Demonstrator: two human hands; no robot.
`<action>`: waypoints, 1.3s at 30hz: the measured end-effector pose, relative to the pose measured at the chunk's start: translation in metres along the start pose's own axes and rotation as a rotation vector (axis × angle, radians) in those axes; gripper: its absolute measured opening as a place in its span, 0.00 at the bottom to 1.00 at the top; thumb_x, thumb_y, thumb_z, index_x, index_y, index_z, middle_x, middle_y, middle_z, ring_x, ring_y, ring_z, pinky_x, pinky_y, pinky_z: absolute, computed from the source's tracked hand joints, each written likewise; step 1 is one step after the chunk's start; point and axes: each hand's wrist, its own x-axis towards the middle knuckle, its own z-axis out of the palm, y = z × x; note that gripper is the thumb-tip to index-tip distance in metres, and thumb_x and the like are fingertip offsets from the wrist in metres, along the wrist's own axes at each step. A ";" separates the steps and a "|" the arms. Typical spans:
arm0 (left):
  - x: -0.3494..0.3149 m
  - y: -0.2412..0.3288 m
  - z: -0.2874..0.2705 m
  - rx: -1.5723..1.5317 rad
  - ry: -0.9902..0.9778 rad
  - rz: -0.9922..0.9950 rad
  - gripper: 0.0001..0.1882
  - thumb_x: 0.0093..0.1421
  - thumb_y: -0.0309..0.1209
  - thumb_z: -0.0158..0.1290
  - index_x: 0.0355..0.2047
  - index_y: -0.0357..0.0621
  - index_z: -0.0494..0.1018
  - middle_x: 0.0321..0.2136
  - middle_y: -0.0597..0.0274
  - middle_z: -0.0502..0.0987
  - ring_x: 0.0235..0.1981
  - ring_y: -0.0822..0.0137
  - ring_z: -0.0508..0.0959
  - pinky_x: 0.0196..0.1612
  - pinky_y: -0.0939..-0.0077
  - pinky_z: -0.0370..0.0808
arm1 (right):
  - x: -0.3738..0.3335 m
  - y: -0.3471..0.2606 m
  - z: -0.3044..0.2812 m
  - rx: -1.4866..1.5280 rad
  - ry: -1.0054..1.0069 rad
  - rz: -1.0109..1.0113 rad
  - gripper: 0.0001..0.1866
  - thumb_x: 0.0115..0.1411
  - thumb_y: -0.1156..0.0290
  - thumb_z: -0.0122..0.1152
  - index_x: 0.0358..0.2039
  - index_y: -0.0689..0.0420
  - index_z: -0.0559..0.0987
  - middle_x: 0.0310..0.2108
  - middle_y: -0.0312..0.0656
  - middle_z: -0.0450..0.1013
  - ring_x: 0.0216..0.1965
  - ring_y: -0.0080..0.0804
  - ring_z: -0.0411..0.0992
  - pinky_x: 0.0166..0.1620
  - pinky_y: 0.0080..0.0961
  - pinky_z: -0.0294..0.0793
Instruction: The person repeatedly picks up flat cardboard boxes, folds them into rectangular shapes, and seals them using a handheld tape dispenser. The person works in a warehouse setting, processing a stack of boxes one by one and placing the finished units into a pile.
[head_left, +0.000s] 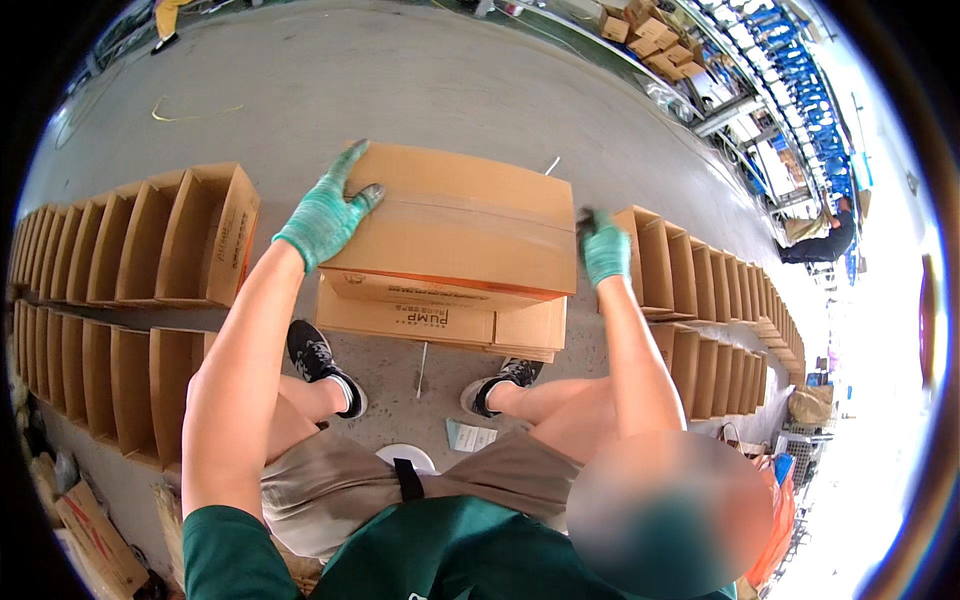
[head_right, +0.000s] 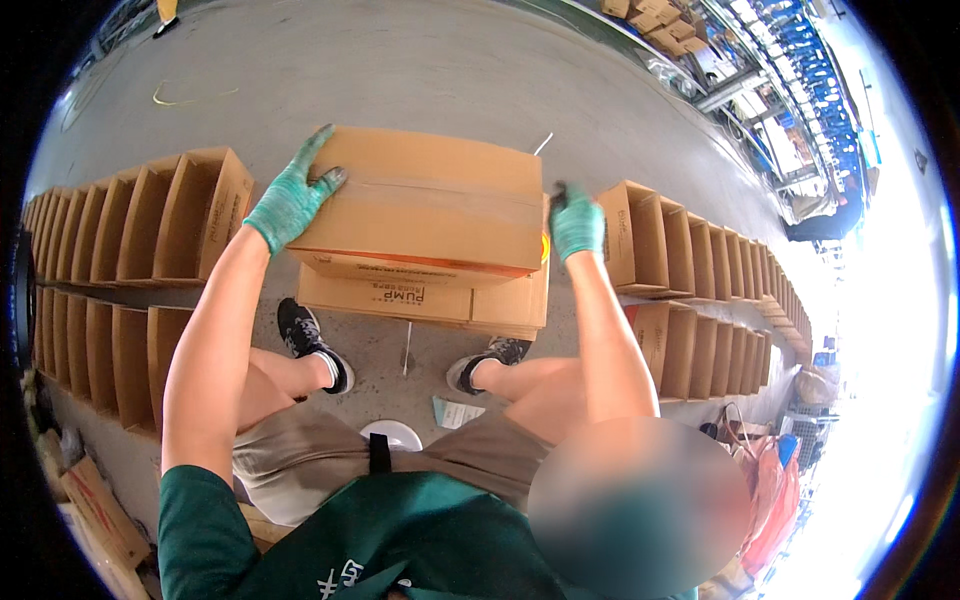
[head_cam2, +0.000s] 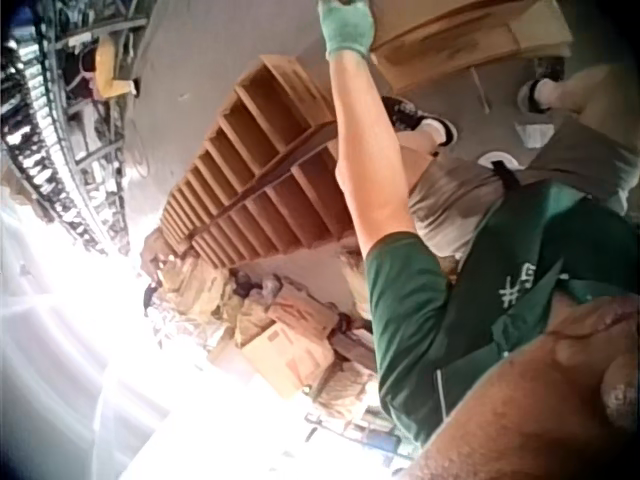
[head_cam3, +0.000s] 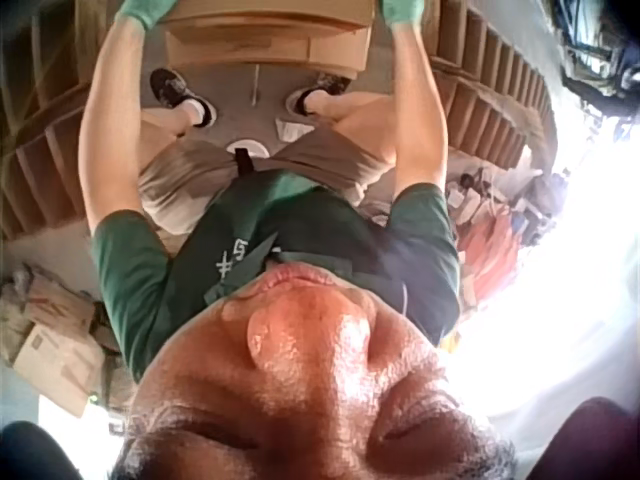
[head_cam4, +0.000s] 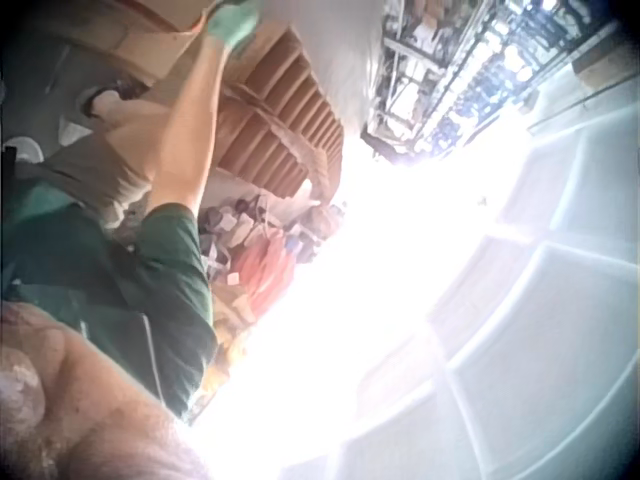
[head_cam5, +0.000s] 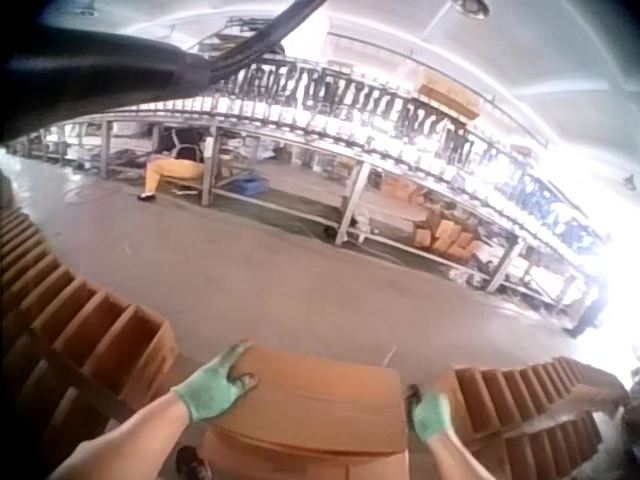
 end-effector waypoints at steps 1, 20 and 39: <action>-0.001 0.012 -0.001 -0.045 -0.071 -0.087 0.36 0.66 0.38 0.55 0.71 0.61 0.52 0.65 0.48 0.63 0.65 0.56 0.65 0.66 0.64 0.62 | 0.000 -0.033 -0.027 0.087 0.133 -0.015 0.15 0.61 0.67 0.56 0.47 0.55 0.80 0.42 0.49 0.79 0.43 0.43 0.79 0.44 0.36 0.77; 0.005 -0.026 0.007 -0.391 -0.107 -0.353 0.35 0.71 0.53 0.42 0.68 0.38 0.57 0.59 0.54 0.70 0.60 0.63 0.67 0.66 0.68 0.58 | -0.010 -0.050 -0.001 0.846 -0.180 0.165 0.40 0.66 0.37 0.45 0.70 0.51 0.59 0.67 0.48 0.59 0.68 0.41 0.56 0.67 0.35 0.57; -0.018 0.033 -0.036 -0.742 0.102 0.386 0.37 0.62 0.55 0.54 0.64 0.44 0.65 0.69 0.54 0.57 0.69 0.59 0.59 0.71 0.57 0.55 | -0.038 -0.029 -0.116 1.478 -0.401 0.428 0.37 0.63 0.42 0.54 0.58 0.63 0.71 0.52 0.45 0.75 0.51 0.36 0.74 0.54 0.35 0.73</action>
